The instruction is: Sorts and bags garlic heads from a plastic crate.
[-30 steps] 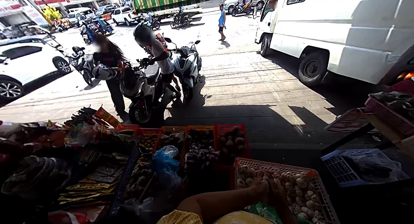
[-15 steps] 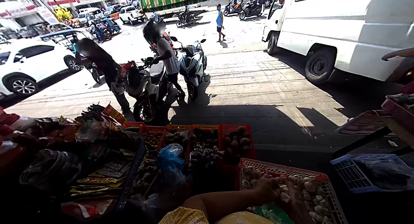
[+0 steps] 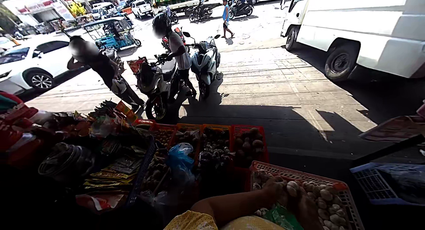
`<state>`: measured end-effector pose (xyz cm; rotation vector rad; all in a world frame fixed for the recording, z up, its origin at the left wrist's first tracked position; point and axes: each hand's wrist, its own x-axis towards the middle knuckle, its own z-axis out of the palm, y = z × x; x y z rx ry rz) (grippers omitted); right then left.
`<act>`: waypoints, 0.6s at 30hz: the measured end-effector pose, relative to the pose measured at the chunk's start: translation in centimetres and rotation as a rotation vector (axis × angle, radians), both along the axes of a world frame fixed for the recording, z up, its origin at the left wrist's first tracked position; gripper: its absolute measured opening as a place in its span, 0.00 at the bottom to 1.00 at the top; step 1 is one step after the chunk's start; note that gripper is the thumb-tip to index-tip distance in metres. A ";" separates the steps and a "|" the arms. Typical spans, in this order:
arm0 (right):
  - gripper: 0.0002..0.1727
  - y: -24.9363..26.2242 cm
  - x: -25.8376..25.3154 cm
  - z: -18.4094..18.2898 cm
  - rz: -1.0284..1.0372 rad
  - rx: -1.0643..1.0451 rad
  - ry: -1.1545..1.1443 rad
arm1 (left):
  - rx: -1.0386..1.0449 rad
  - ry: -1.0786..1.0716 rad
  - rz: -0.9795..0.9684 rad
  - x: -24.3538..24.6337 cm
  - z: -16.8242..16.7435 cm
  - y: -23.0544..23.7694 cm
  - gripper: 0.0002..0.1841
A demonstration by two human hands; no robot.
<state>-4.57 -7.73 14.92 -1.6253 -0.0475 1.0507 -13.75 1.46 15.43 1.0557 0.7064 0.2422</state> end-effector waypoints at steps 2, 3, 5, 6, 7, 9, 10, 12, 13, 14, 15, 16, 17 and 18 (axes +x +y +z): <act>0.20 -0.3 0.8 -1.1 -0.010 0.014 -0.066 | 0.111 0.042 0.027 0.0 0.0 0.4 0.16; 0.16 -0.5 1.3 -1.4 -0.008 0.015 -0.090 | 0.213 0.086 0.012 -0.1 0.1 0.9 0.17; 0.13 -1.0 1.7 -1.7 0.019 0.020 -0.127 | 0.466 0.195 -0.089 -0.4 0.9 1.6 0.19; 0.15 -1.0 1.7 -1.6 0.049 0.015 -0.148 | 0.576 0.239 -0.151 -0.5 1.2 1.6 0.19; 0.18 -1.0 1.4 -1.3 0.094 0.000 -0.169 | 0.668 0.276 -0.212 -0.5 1.3 1.4 0.19; 0.29 -0.7 1.0 -1.1 0.231 -0.087 -0.241 | 0.739 0.330 -0.330 -0.4 1.8 0.7 0.20; 0.33 -0.5 1.1 -1.4 0.294 -0.137 -0.277 | 0.733 0.338 -0.376 -0.3 2.1 0.4 0.22; 0.35 -0.5 1.3 -2.0 0.304 -0.193 -0.302 | 0.689 0.296 -0.421 0.0 1.9 0.0 0.24; 0.36 -0.7 1.3 -2.0 0.280 -0.191 -0.300 | 0.654 0.250 -0.425 0.1 1.8 0.0 0.23; 0.37 -0.9 1.3 -2.0 0.247 -0.171 -0.296 | 0.615 0.207 -0.415 0.1 1.6 0.1 0.21; 0.36 -1.2 1.3 -1.8 0.218 -0.146 -0.296 | 0.575 0.185 -0.406 0.1 1.6 0.1 0.20; 0.35 -1.4 1.2 -1.8 0.195 -0.124 -0.304 | 0.544 0.176 -0.400 0.1 1.5 0.2 0.21; 0.34 -1.4 1.1 -1.9 0.174 -0.115 -0.333 | 0.529 0.175 -0.403 0.2 1.3 0.3 0.23; 0.33 -1.3 1.1 -2.0 0.155 -0.121 -0.394 | 0.540 0.170 -0.419 0.3 1.2 0.4 0.25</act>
